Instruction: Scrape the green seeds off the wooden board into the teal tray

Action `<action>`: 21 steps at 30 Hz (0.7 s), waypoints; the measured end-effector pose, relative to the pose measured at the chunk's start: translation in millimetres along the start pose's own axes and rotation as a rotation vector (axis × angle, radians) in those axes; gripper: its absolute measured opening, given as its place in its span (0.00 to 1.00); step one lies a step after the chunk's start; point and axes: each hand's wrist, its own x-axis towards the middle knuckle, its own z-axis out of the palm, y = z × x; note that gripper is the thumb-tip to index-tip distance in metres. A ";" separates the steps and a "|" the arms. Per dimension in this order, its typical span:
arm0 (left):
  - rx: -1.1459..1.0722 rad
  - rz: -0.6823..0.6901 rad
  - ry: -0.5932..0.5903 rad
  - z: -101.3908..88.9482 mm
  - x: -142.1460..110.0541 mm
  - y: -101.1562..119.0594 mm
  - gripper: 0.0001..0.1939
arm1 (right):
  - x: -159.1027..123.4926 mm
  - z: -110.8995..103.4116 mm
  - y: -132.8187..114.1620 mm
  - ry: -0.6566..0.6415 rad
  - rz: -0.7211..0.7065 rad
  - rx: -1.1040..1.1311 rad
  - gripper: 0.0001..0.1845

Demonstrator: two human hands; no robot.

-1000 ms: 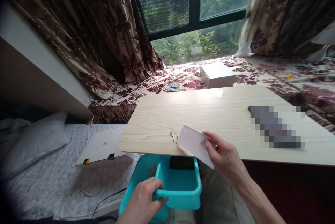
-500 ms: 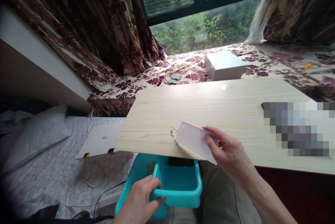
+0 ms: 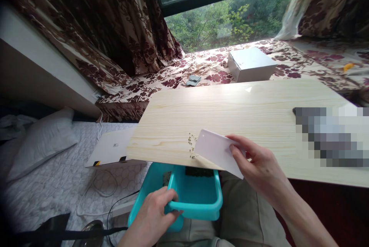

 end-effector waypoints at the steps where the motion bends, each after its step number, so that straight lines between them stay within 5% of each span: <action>1: 0.002 -0.005 0.005 -0.4 -0.3 0.9 0.04 | -0.4 -0.7 -1.2 0.003 0.003 -0.004 0.21; 21: -0.036 0.009 0.049 -0.6 -6.2 -3.3 0.06 | -5.0 6.6 -8.9 -0.071 -0.033 -0.053 0.22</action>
